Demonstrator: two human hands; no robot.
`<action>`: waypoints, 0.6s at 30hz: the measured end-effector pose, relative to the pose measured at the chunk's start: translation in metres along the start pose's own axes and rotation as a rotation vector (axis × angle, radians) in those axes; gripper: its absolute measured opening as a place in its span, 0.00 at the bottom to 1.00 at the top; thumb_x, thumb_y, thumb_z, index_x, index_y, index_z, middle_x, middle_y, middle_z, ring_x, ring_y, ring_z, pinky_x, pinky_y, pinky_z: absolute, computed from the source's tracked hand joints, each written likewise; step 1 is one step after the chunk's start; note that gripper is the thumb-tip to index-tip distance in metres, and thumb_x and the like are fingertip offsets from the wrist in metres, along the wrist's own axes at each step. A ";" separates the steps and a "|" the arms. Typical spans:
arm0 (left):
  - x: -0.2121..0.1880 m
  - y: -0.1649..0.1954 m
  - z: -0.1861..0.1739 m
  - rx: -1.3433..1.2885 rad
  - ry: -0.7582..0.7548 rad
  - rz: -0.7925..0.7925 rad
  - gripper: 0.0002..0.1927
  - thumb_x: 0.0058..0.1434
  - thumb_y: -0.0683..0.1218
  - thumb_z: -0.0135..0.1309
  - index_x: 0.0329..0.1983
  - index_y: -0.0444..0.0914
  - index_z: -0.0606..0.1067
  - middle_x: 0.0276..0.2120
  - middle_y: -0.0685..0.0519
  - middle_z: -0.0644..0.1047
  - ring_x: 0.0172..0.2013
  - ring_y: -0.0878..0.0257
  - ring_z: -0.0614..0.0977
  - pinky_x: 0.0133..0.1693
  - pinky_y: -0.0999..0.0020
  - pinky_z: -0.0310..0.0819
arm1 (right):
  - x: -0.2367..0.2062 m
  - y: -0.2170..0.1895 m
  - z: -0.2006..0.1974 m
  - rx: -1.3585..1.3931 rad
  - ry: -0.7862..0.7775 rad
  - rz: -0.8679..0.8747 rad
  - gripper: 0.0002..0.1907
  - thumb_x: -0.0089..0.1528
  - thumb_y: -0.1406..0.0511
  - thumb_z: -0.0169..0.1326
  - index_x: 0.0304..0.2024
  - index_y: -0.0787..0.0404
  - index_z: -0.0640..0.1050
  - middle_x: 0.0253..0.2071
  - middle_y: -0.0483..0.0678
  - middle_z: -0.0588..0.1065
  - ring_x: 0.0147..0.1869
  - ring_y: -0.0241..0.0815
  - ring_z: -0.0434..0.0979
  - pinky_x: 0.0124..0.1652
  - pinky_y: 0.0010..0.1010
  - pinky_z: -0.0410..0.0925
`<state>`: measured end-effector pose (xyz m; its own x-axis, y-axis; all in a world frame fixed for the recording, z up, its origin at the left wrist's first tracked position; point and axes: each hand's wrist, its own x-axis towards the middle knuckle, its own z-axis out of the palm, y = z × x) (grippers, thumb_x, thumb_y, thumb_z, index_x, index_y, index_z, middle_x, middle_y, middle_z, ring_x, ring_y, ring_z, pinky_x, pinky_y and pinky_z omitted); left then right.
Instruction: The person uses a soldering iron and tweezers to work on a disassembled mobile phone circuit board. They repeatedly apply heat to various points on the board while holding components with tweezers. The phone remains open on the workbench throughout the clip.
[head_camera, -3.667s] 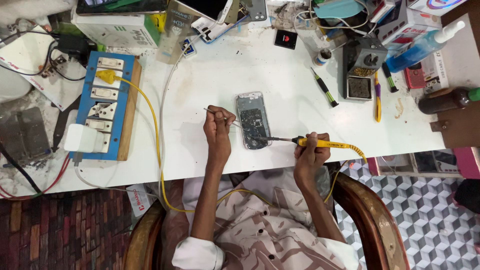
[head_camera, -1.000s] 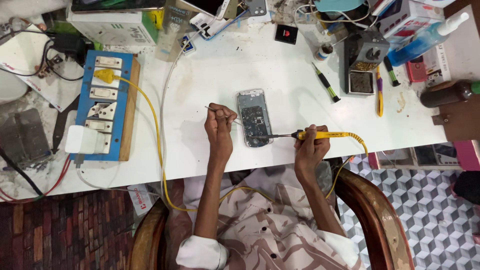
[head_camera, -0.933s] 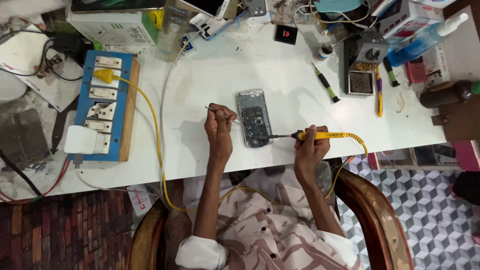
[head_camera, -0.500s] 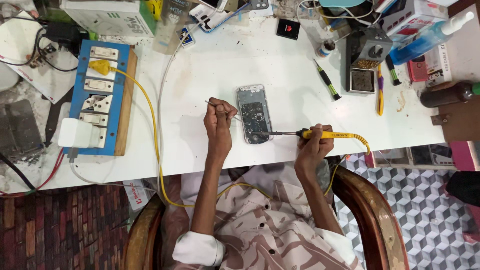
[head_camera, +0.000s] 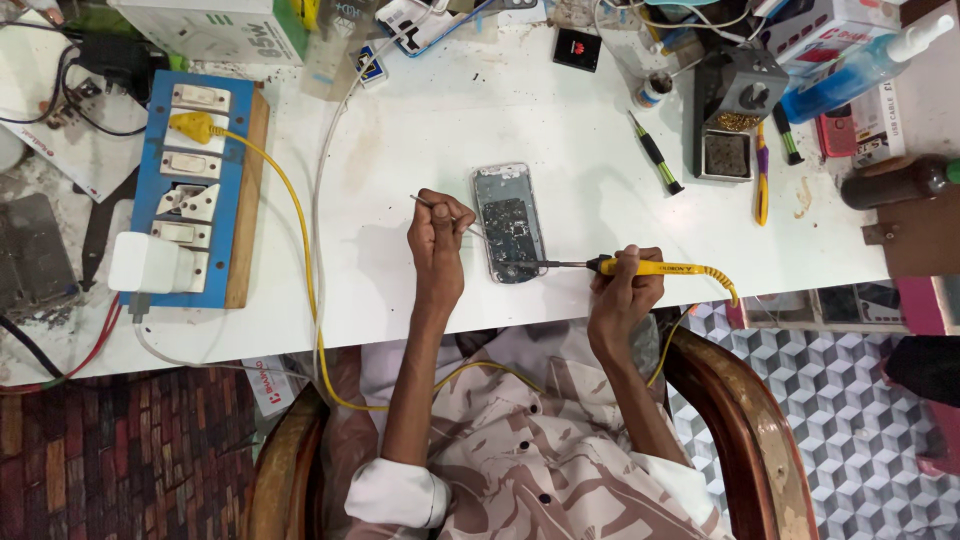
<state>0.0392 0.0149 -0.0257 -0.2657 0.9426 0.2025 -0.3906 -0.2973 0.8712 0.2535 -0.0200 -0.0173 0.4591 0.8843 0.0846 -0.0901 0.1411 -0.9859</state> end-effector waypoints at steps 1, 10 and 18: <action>0.000 0.000 0.001 0.001 0.001 0.001 0.19 0.78 0.58 0.41 0.39 0.39 0.61 0.33 0.55 0.65 0.34 0.68 0.66 0.42 0.70 0.67 | 0.001 0.000 0.000 -0.001 0.001 0.001 0.14 0.74 0.60 0.46 0.36 0.61 0.65 0.23 0.45 0.67 0.20 0.32 0.64 0.23 0.23 0.61; 0.000 0.001 0.002 0.033 0.012 -0.020 0.19 0.78 0.57 0.40 0.38 0.38 0.61 0.32 0.55 0.65 0.33 0.68 0.65 0.41 0.71 0.67 | -0.004 -0.005 0.000 -0.010 0.012 -0.035 0.15 0.74 0.59 0.45 0.36 0.62 0.65 0.23 0.44 0.65 0.22 0.31 0.62 0.26 0.24 0.62; 0.001 0.003 0.003 0.044 0.006 -0.003 0.20 0.78 0.58 0.40 0.37 0.39 0.60 0.30 0.56 0.64 0.32 0.68 0.64 0.38 0.72 0.64 | -0.008 -0.010 0.002 -0.109 0.063 -0.094 0.18 0.76 0.57 0.43 0.34 0.60 0.62 0.23 0.43 0.62 0.24 0.31 0.61 0.26 0.23 0.59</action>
<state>0.0399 0.0151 -0.0213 -0.2696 0.9425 0.1976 -0.3519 -0.2874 0.8908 0.2489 -0.0274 -0.0079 0.5158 0.8393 0.1719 0.0511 0.1701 -0.9841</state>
